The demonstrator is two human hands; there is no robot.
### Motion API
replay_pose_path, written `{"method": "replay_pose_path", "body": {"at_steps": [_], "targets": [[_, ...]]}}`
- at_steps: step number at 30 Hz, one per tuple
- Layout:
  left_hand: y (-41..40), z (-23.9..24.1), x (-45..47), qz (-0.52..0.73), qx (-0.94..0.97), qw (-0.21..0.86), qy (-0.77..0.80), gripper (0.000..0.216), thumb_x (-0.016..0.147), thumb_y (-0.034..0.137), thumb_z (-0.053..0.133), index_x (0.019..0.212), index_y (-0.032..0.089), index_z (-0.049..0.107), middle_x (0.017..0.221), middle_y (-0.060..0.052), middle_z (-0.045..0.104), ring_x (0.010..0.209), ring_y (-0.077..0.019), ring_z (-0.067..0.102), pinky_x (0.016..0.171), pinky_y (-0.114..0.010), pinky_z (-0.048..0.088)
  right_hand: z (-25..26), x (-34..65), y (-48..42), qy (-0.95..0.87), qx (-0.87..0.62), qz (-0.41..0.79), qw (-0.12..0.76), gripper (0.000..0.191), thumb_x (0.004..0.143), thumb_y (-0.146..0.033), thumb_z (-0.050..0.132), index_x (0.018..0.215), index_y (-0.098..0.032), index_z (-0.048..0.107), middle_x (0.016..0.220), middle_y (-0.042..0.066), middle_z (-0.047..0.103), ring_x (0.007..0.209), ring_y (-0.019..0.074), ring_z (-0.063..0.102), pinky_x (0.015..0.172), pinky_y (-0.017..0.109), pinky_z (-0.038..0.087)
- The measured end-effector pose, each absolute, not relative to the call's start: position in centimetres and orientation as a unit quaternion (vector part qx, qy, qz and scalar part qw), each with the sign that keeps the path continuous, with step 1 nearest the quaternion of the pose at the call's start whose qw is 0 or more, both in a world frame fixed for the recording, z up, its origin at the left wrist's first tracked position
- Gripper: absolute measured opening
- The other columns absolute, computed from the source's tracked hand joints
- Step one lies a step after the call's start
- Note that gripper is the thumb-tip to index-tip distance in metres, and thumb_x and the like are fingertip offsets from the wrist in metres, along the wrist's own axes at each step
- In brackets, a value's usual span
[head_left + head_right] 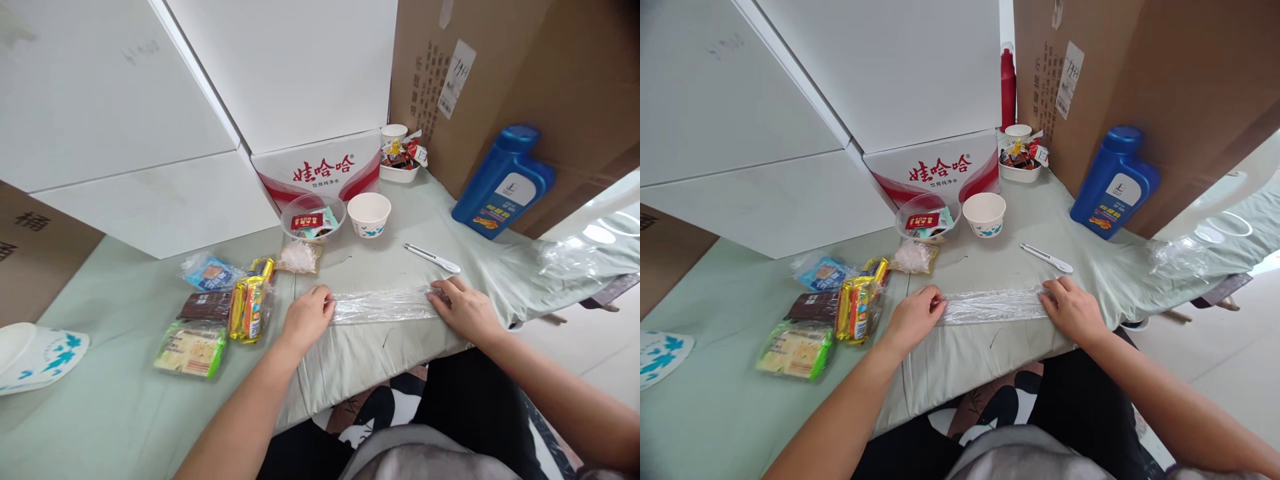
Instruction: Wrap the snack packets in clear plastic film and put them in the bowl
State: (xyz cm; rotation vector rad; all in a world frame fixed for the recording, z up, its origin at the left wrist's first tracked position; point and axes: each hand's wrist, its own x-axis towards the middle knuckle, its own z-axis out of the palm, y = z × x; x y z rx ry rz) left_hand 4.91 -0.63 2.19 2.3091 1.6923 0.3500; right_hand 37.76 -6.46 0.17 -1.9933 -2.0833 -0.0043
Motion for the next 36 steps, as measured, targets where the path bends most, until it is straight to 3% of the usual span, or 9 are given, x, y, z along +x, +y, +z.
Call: {"method": "replay_pose_path", "body": {"at_steps": [4, 8, 12, 16, 18, 21, 24, 29, 36], "targets": [[-0.8, 2.3, 4.7, 0.123, 0.791, 0.084, 0.594, 0.005, 0.083, 0.018, 0.056, 0.087, 0.020, 0.060, 0.091, -0.004, 0.066, 0.075, -0.0180, 0.064, 0.062, -0.027, 0.045, 0.6, 38.7, -6.2, -0.724, -0.672, 0.016, 0.152, 0.033, 0.088, -0.045, 0.049, 0.105, -0.020, 0.063, 0.104, 0.011, 0.061, 0.104, 0.0298, 0.057, 0.089, 0.043, 0.048], [-1.7, 2.6, 5.0, 0.208, 0.809, 0.038, 0.548, 0.015, 0.088, 0.019, 0.049, 0.095, 0.019, 0.062, 0.094, -0.006, 0.066, 0.077, -0.0177, 0.064, 0.068, -0.029, 0.049, 1.1, 39.0, -6.3, -0.729, -0.659, 0.080, 0.168, 0.019, 0.086, -0.038, 0.049, 0.079, -0.022, 0.058, 0.090, 0.009, 0.061, 0.091, 0.0264, 0.059, 0.083, 0.042, 0.049], [-2.7, 2.7, 5.9, 0.219, 0.887, 0.117, 0.390, 0.024, 0.094, 0.024, 0.045, 0.112, 0.020, 0.062, 0.104, -0.007, 0.066, 0.095, -0.0188, 0.063, 0.083, -0.031, 0.052, 1.8, 38.2, -7.3, -0.713, -0.640, 0.167, 0.235, 0.014, 0.084, -0.032, 0.051, 0.073, -0.024, 0.048, 0.097, 0.007, 0.064, 0.073, 0.0184, 0.060, 0.071, 0.035, 0.051], [-2.7, 2.3, 6.3, 0.122, 0.911, 0.127, 0.373, 0.029, 0.092, 0.027, 0.053, 0.120, 0.024, 0.061, 0.119, -0.008, 0.063, 0.111, -0.0252, 0.057, 0.094, -0.043, 0.048, 3.6, 37.3, -9.1, -0.707, -0.567, 0.306, 0.293, 0.006, 0.084, -0.024, 0.054, 0.089, -0.023, 0.051, 0.123, 0.011, 0.061, 0.056, 0.0094, 0.053, 0.055, 0.028, 0.049], [-2.6, 2.1, 6.3, 0.098, 0.917, 0.128, 0.365, 0.031, 0.092, 0.027, 0.054, 0.122, 0.026, 0.061, 0.130, -0.008, 0.059, 0.123, -0.0276, 0.050, 0.103, -0.049, 0.040, 5.1, 36.8, -9.7, -0.741, -0.480, 0.378, 0.277, 0.019, 0.086, -0.020, 0.052, 0.105, -0.023, 0.056, 0.131, 0.013, 0.057, 0.062, 0.0099, 0.059, 0.059, 0.028, 0.051], [-3.0, 2.1, 6.6, 0.068, 0.933, 0.152, 0.318, 0.036, 0.093, 0.026, 0.052, 0.129, 0.029, 0.056, 0.145, -0.006, 0.048, 0.138, -0.0280, 0.036, 0.113, -0.055, 0.025, 7.6, 35.9, -9.9, -0.763, -0.342, 0.510, 0.203, 0.022, 0.092, -0.022, 0.051, 0.110, -0.021, 0.063, 0.110, 0.010, 0.068, 0.077, 0.0132, 0.067, 0.069, 0.027, 0.054], [-3.5, 2.2, 6.9, 0.047, 0.945, 0.183, 0.269, 0.040, 0.094, 0.024, 0.051, 0.133, 0.030, 0.052, 0.150, -0.004, 0.043, 0.143, -0.0265, 0.028, 0.115, -0.056, 0.019, 9.3, 34.6, -8.4, -0.688, -0.294, 0.634, 0.196, 0.025, 0.093, -0.038, 0.054, 0.103, -0.017, 0.065, 0.089, 0.007, 0.070, 0.074, 0.0139, 0.068, 0.063, 0.024, 0.053], [-3.6, 2.2, 7.0, 0.035, 0.949, 0.203, 0.238, 0.043, 0.093, 0.027, 0.051, 0.135, 0.032, 0.048, 0.150, -0.002, 0.042, 0.145, -0.0249, 0.023, 0.118, -0.055, 0.013, 7.7, 31.7, -3.1, -0.533, -0.336, 0.722, 0.287, 0.047, 0.091, -0.056, 0.051, 0.114, -0.015, 0.059, 0.107, 0.013, 0.066, 0.096, 0.0212, 0.067, 0.075, 0.033, 0.056], [-3.4, 1.6, 6.9, 0.034, 0.953, 0.182, 0.241, 0.043, 0.091, 0.032, 0.055, 0.134, 0.031, 0.050, 0.143, -0.002, 0.050, 0.142, -0.0248, 0.030, 0.119, -0.050, 0.011, 3.3, 28.7, 2.8, -0.409, -0.425, 0.764, 0.263, 0.033, 0.094, -0.045, 0.051, 0.109, -0.016, 0.053, 0.098, 0.010, 0.065, 0.085, 0.0198, 0.069, 0.080, 0.038, 0.056]]}}
